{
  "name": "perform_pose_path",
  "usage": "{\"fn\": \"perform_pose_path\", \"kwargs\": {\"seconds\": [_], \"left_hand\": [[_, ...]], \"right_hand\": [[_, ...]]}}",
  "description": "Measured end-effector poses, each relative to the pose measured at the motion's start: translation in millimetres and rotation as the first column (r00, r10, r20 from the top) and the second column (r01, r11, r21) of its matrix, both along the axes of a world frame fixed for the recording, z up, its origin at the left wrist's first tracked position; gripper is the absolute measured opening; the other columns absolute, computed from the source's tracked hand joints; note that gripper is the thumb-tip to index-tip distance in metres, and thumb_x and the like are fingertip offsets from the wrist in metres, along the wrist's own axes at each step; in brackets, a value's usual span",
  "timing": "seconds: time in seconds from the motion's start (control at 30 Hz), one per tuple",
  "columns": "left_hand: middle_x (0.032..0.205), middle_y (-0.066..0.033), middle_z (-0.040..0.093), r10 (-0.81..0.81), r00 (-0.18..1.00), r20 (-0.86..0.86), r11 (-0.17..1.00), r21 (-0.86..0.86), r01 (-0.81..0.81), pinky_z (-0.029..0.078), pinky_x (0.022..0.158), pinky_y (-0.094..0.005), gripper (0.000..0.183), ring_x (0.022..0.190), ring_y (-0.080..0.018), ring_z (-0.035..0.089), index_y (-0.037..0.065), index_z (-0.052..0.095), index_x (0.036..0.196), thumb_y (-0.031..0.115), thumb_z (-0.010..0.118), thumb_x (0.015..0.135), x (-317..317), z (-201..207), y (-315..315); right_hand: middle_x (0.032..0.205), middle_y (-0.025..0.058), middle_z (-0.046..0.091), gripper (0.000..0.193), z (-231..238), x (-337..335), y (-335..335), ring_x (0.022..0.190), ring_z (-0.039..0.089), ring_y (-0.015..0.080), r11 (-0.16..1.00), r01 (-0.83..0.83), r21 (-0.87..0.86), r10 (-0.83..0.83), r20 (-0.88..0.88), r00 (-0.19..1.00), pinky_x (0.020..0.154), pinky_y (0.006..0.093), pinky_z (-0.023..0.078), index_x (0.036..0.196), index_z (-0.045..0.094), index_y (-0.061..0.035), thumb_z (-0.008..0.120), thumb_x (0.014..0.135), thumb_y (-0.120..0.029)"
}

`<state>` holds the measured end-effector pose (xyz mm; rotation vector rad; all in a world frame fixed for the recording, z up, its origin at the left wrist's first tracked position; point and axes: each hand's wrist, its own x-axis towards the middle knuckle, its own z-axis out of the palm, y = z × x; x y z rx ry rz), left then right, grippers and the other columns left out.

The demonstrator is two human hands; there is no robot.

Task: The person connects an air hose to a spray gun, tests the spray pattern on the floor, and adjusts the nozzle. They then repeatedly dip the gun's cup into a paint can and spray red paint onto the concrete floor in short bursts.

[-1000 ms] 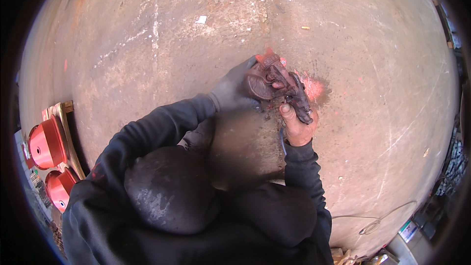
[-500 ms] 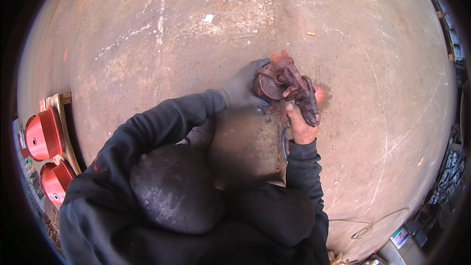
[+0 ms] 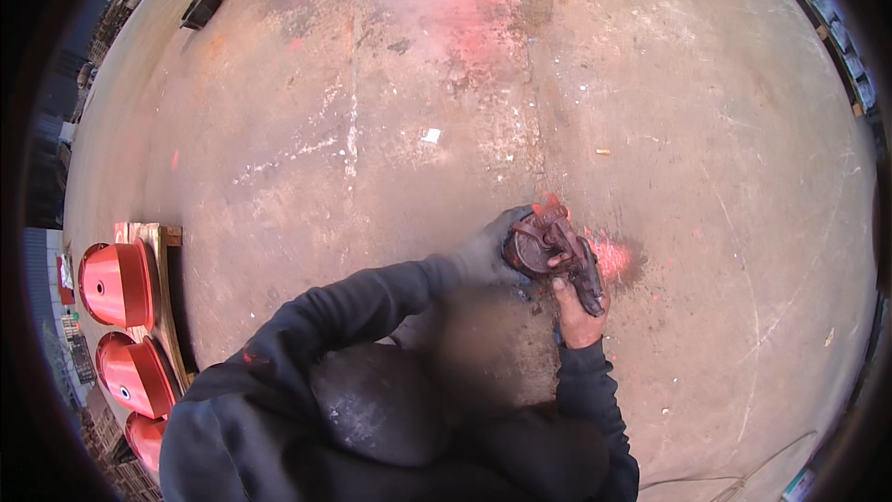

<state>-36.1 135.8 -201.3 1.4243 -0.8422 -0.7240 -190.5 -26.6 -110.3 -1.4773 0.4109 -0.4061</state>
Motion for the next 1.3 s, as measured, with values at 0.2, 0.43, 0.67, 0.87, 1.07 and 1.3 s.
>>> {"fn": "perform_pose_path", "kwargs": {"seconds": [0.2,0.43,0.67,0.87,1.07,1.3], "left_hand": [[0.165,-0.015,0.042,-0.002,0.996,-0.088,0.996,0.088,0.01,0.04,0.125,-0.0429,0.114,0.149,-0.0245,0.045,0.005,0.026,0.167,0.015,0.097,0.078,-1.5,7.5,4.7],[0.158,-0.0138,0.051,0.09,0.989,-0.113,0.996,-0.002,-0.091,0.046,0.122,-0.0414,0.121,0.144,-0.0243,0.053,0.005,0.026,0.166,0.009,0.1,0.071,17.5,33.6,-2.5],[0.155,-0.0131,0.054,0.17,0.985,0.031,0.973,0.151,-0.173,0.049,0.119,-0.0414,0.117,0.143,-0.0247,0.055,0.006,0.029,0.165,0.008,0.1,0.071,50.7,59.8,14.1],[0.148,-0.0133,0.058,0.227,0.937,0.266,0.952,0.14,-0.271,0.051,0.116,-0.0411,0.104,0.137,-0.0246,0.058,0.006,0.038,0.158,0.02,0.1,0.075,58.3,29.5,30.9],[0.142,-0.0098,0.06,0.261,0.965,-0.036,0.946,0.21,-0.248,0.054,0.108,-0.0391,0.088,0.129,-0.0227,0.063,0.006,0.048,0.147,0.027,0.096,0.077,50.3,8.8,37.2],[0.146,-0.0111,0.058,0.226,0.971,-0.071,0.948,0.243,-0.203,0.052,0.112,-0.0404,0.085,0.133,-0.0231,0.06,0.006,0.045,0.148,0.025,0.093,0.081,48.9,-0.1,41.3]], "right_hand": [[0.104,0.0083,0.072,0.041,-1.2,-1.3,-0.8,0.097,0.068,0.0186,1.0,0.002,0.003,-0.002,-0.017,1.0,0.087,0.0344,0.054,0.123,0.069,0.0005,0.085,0.089,-0.014],[0.092,0.0074,0.07,0.034,9.7,26.4,-3.6,0.086,0.067,0.0156,0.995,0.026,-0.096,-0.03,-0.046,0.998,0.079,0.0329,0.054,0.112,0.068,0.0009,0.087,0.088,-0.014],[0.097,0.0132,0.072,0.039,11.4,76.3,-1.5,0.086,0.07,0.0257,0.967,-0.078,-0.241,0.066,-0.057,0.996,0.077,0.0387,0.056,0.116,0.069,0.0014,0.086,0.089,-0.02],[0.108,0.0157,0.07,0.043,6.7,92.5,6.4,0.098,0.072,0.0292,0.972,-0.188,-0.141,0.198,0.06,0.978,0.085,0.0397,0.057,0.12,0.068,0.0008,0.086,0.089,-0.023],[0.104,0.014,0.071,0.046,7.0,88.8,15.8,0.095,0.071,0.0315,0.923,-0.17,-0.345,0.192,0.029,0.981,0.089,0.0418,0.056,0.124,0.067,-0.0001,0.086,0.087,-0.021],[0.103,0.0136,0.071,0.039,0.5,87.8,21.1,0.091,0.072,0.0274,0.899,-0.124,-0.421,0.148,0.025,0.989,0.08,0.0398,0.057,0.116,0.068,-0.0012,0.088,0.086,-0.018]]}}
